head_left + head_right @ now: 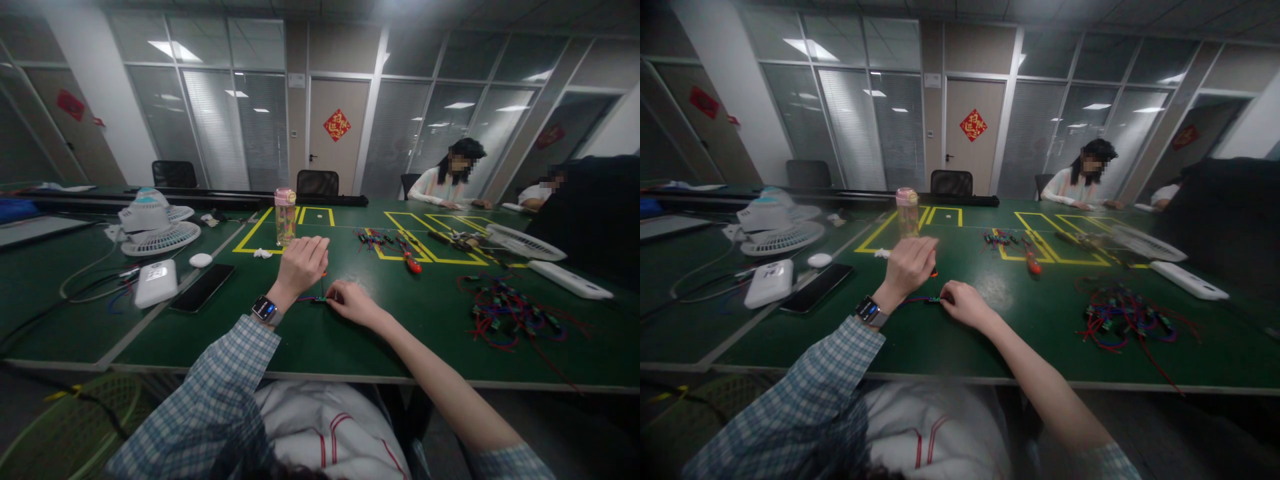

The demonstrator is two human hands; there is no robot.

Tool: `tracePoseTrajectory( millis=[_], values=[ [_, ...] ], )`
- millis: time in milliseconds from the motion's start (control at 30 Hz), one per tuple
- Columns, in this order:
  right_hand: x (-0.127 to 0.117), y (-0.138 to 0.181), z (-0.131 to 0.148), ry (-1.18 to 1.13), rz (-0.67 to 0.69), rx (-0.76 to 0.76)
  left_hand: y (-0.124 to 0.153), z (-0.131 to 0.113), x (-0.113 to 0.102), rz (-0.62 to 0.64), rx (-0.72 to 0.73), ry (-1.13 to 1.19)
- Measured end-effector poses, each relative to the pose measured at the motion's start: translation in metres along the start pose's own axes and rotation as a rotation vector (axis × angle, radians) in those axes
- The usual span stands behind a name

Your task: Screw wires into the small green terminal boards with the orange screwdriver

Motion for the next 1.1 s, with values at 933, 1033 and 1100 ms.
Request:
tracePoseTrajectory(
  millis=[933,1033,1100],
  values=[
    [0.000,0.001,-0.002,0.020,0.010,-0.004,0.005,-0.006,0.019,0.067,-0.787,0.954],
    [0.000,0.001,-0.002,0.023,0.001,0.000,0.003,-0.006,0.014,0.027,-0.724,0.791],
    [0.001,0.001,-0.002,0.022,-0.001,0.000,0.002,-0.006,0.013,0.021,-0.702,0.773]
  ],
)
Point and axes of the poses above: each hand's wrist, its own y-axis away from the middle knuckle, its own x-axis out of the palm, z = x × y, the point moved 1 cm from there along -y, towards the middle knuckle, and after that the axes turned 4 degrees about -z, right-handed, at the moved point
